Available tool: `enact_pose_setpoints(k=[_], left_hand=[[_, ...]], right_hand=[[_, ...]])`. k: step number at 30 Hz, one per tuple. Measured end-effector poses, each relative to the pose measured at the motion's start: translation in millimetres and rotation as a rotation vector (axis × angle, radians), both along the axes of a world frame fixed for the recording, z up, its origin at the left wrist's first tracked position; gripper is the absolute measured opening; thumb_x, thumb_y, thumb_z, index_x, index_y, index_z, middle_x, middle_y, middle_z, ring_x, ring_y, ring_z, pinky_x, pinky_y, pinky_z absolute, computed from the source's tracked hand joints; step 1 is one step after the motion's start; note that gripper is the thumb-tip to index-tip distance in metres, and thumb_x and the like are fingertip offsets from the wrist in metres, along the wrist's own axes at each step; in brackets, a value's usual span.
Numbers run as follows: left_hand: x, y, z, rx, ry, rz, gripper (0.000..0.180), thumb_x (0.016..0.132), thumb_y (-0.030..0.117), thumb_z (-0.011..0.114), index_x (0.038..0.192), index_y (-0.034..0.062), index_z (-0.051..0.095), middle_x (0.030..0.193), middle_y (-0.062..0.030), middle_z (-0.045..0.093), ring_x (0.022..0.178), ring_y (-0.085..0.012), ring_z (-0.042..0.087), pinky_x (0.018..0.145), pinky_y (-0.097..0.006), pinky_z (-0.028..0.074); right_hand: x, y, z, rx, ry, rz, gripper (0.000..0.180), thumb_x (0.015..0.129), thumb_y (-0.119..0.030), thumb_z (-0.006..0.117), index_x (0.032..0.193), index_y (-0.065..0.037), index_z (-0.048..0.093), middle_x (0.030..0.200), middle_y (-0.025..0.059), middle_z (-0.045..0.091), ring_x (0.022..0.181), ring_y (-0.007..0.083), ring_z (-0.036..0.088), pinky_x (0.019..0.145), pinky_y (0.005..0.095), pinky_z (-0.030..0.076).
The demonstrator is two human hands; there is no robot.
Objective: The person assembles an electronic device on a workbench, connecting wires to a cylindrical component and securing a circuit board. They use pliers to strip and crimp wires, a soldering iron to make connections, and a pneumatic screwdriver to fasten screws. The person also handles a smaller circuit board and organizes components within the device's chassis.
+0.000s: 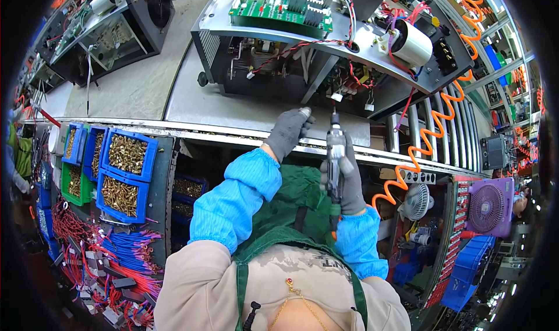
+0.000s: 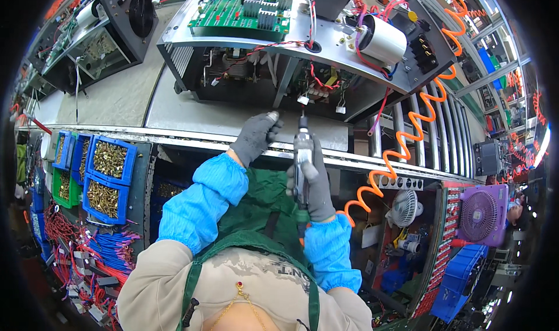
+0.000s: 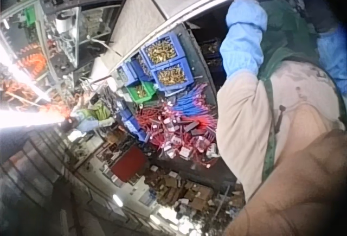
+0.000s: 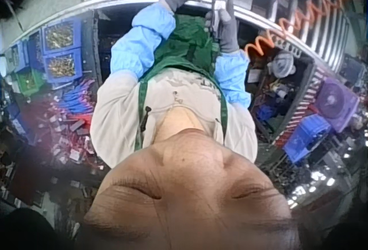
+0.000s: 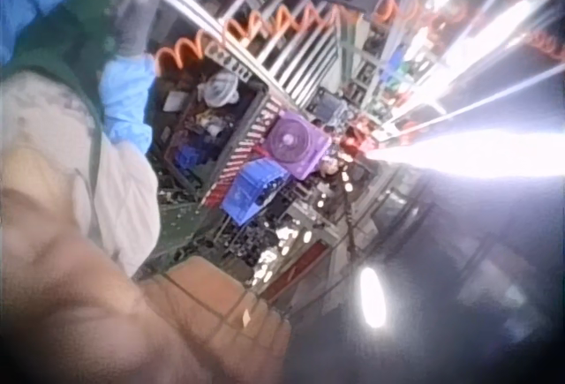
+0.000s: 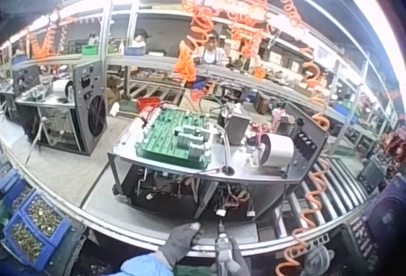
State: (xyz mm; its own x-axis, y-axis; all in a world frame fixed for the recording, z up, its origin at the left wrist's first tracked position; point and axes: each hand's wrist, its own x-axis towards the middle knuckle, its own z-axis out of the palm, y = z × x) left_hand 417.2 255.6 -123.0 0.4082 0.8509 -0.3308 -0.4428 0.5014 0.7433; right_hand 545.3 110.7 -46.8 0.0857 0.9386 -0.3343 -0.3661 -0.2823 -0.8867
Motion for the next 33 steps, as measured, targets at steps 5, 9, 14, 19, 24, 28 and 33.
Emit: enact_pose_setpoints(k=[5,9,14,19,24,28,33], left_hand=[[17.7,10.0,12.5,-0.054,-0.037,-0.189,0.022,0.092,0.020,0.059,0.098,-0.0010,0.062,0.080,-0.0041,0.059,0.060,-0.0043,0.047,0.045,-0.018,0.038],[43.8,13.6,14.6,-0.219,-0.163,-0.153,0.023,0.093,0.022,0.058,0.099,0.0004,0.061,0.079,-0.0028,0.058,0.059,-0.0038,0.045,0.044,-0.016,0.035],[63.7,11.8,13.5,-0.206,-0.109,-0.186,0.025,0.093,0.028,0.058,0.095,0.0031,0.061,0.072,0.0002,0.054,0.055,-0.0034,0.043,0.042,-0.017,0.031],[71.0,21.6,10.1,-0.033,0.217,-0.257,0.036,0.090,0.039,0.058,0.081,0.0049,0.065,0.067,0.0011,0.054,0.052,-0.0061,0.043,0.044,-0.023,0.034],[70.7,32.6,27.5,0.432,0.616,-0.396,0.042,0.090,0.046,0.056,0.084,0.0061,0.069,0.070,-0.0004,0.060,0.057,-0.0093,0.048,0.053,-0.027,0.039],[72.4,50.5,17.4,0.575,0.705,-0.576,0.042,0.090,0.047,0.055,0.086,0.0077,0.069,0.069,-0.0002,0.060,0.063,-0.0105,0.053,0.059,-0.029,0.043],[93.6,47.0,-11.0,0.830,1.301,-0.360,0.043,0.091,0.044,0.047,0.111,0.0081,0.060,0.088,-0.0197,0.065,0.090,-0.0302,0.063,0.079,-0.042,0.048]], right_hand=[[22.3,-46.7,17.2,-0.085,-0.081,0.085,0.100,0.070,-0.039,0.067,0.150,-0.021,0.011,0.087,0.0111,0.056,0.058,0.0142,0.056,0.050,0.0265,0.049],[37.3,-62.0,12.3,-0.140,-0.125,0.103,0.102,0.067,-0.035,0.068,0.150,-0.017,0.012,0.093,0.0138,0.059,0.057,0.0140,0.057,0.051,0.0262,0.049],[52.1,-65.5,5.2,-0.118,-0.102,0.066,0.097,0.069,-0.028,0.065,0.150,-0.016,0.014,0.094,0.0130,0.059,0.057,0.0134,0.057,0.051,0.0267,0.048],[63.4,-62.0,5.4,-0.140,-0.175,0.094,0.096,0.069,-0.027,0.064,0.150,-0.016,0.014,0.092,0.0119,0.059,0.057,0.0132,0.056,0.051,0.0266,0.048],[77.8,-62.8,4.5,-0.134,-0.132,0.113,0.098,0.068,-0.031,0.067,0.150,-0.016,0.015,0.088,0.0109,0.058,0.057,0.0130,0.056,0.050,0.0264,0.048],[82.9,-62.1,-0.1,-0.114,-0.009,0.125,0.107,0.065,-0.050,0.071,0.149,-0.015,0.015,0.086,0.0095,0.058,0.055,0.0128,0.058,0.047,0.0227,0.050],[87.3,-52.1,-8.3,-0.097,-0.038,0.032,0.105,0.067,-0.051,0.071,0.150,-0.019,0.014,0.083,0.0081,0.057,0.055,0.0126,0.058,0.047,0.0235,0.050]])
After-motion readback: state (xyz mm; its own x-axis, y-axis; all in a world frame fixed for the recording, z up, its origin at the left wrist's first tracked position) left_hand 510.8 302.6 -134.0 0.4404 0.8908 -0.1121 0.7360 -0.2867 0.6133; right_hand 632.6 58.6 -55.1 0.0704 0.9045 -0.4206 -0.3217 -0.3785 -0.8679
